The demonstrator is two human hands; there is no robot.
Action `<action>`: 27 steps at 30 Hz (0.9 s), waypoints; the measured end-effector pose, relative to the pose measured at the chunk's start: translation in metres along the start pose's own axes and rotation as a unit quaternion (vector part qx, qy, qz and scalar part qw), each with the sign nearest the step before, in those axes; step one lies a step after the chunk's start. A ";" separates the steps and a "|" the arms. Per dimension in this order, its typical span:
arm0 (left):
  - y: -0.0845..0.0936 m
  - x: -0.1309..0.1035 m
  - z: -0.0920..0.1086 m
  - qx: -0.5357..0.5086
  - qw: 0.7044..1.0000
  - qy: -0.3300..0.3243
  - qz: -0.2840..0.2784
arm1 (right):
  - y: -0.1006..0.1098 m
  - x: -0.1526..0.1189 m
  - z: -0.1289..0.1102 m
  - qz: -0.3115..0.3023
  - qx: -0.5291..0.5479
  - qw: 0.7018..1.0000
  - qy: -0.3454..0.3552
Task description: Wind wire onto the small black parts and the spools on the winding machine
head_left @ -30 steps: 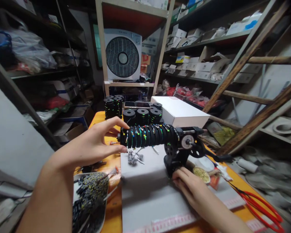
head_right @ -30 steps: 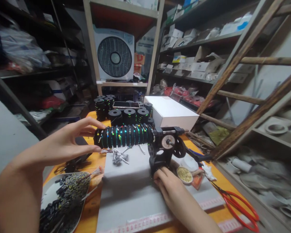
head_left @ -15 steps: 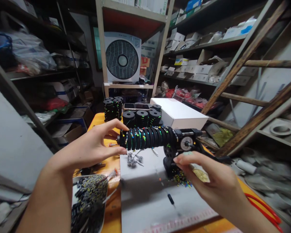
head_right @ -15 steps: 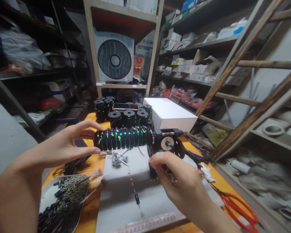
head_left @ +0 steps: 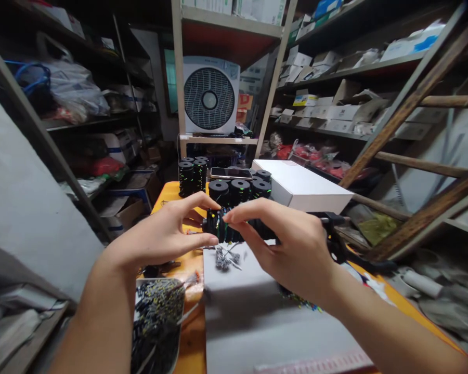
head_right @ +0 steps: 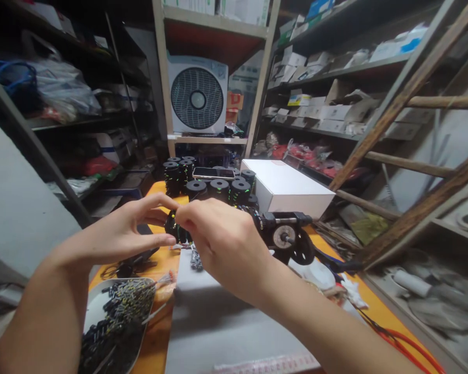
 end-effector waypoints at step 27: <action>0.001 -0.001 0.002 -0.018 1.000 -0.023 0.011 | -0.021 -0.003 0.005 -0.082 -0.005 0.993 0.088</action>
Point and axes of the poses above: each hand's wrist, its own x-axis towards the middle knuckle, its own y-axis out of the back of the hand, z = x × y, the point moved 4 cm from there along x, towards the middle knuckle, and after that the axes turned 11 degrees about -x, right-handed, at the moved point
